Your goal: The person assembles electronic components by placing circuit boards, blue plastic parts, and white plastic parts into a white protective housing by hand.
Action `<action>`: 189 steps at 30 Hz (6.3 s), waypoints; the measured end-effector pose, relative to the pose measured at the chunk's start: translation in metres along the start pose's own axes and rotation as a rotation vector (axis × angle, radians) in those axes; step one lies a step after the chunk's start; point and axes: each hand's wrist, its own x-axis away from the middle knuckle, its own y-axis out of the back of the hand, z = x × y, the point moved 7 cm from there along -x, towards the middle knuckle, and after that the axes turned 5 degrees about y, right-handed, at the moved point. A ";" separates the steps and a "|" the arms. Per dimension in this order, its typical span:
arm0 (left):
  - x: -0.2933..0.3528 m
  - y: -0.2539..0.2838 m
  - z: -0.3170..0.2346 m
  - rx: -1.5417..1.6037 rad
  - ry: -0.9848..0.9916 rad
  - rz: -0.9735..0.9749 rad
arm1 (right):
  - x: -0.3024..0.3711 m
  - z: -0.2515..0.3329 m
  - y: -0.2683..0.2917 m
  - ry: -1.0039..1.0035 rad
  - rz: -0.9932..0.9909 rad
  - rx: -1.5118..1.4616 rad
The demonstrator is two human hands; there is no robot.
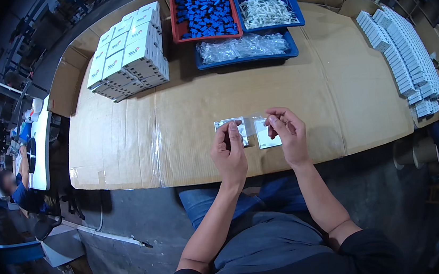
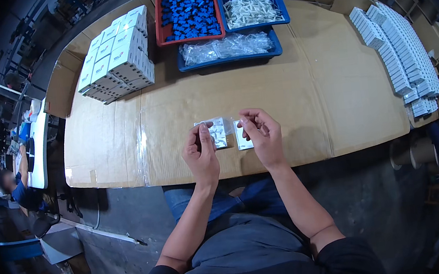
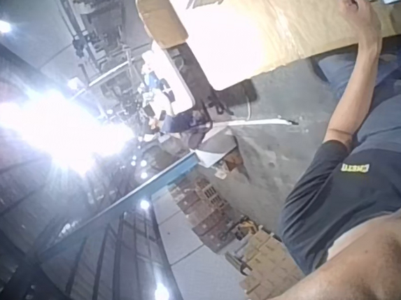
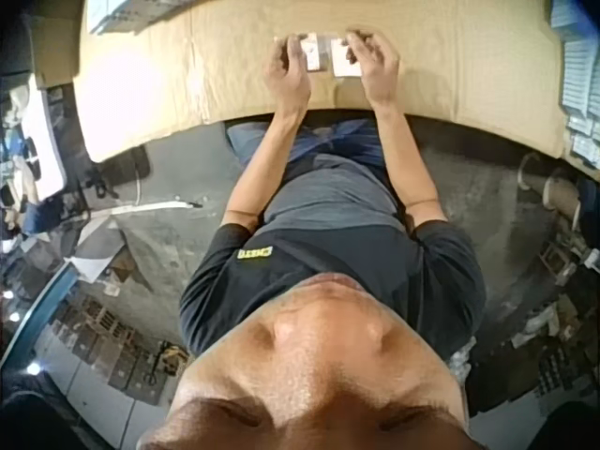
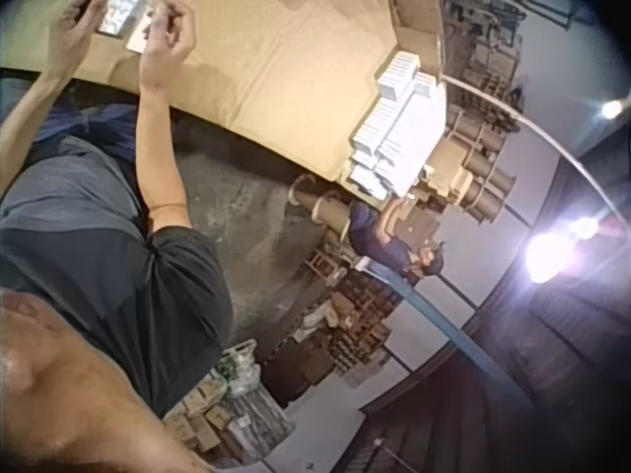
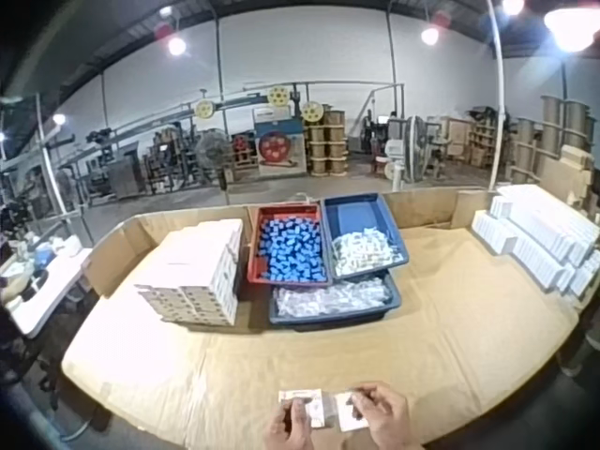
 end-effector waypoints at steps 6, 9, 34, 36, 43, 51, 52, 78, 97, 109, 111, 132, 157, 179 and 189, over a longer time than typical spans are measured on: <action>0.006 -0.002 0.002 -0.036 0.012 0.032 | 0.001 -0.004 -0.019 -0.070 0.156 0.028; 0.007 -0.001 0.001 -0.036 -0.022 0.017 | 0.002 -0.003 -0.019 -0.078 0.128 0.074; 0.009 0.008 0.018 0.127 0.193 0.157 | 0.000 -0.010 -0.011 -0.138 0.086 0.002; 0.007 0.011 0.022 0.188 0.195 0.122 | 0.000 -0.008 -0.014 -0.118 0.081 -0.004; 0.009 0.015 0.016 0.094 0.128 0.091 | 0.017 0.045 -0.038 0.426 0.105 0.446; 0.011 0.013 0.012 -0.072 0.019 0.145 | 0.020 0.004 -0.040 0.030 0.221 0.083; 0.011 0.013 0.012 -0.071 0.019 0.146 | 0.020 0.000 -0.040 -0.026 0.236 0.032; 0.016 0.013 0.010 -0.157 -0.044 0.094 | 0.020 -0.009 -0.038 -0.103 0.160 -0.050; 0.024 0.005 0.009 -0.181 -0.177 0.120 | 0.021 0.005 -0.030 0.091 0.025 0.070; 0.008 0.025 0.041 0.382 0.403 0.100 | 0.017 -0.001 -0.037 -0.057 0.255 -0.099; 0.009 0.025 0.043 0.407 0.399 0.101 | 0.018 -0.005 -0.035 -0.119 0.234 -0.118; 0.010 -0.002 -0.043 -0.956 -0.643 0.456 | 0.017 -0.016 -0.019 -0.236 0.316 0.106; 0.032 0.006 0.038 0.370 0.724 0.924 | 0.029 0.027 -0.037 -0.189 0.823 0.160; 0.050 -0.008 0.060 0.428 0.810 0.957 | 0.046 0.000 -0.030 -0.501 1.007 0.095; 0.048 0.000 0.077 0.486 0.921 0.947 | 0.012 0.019 -0.010 -0.266 1.005 0.357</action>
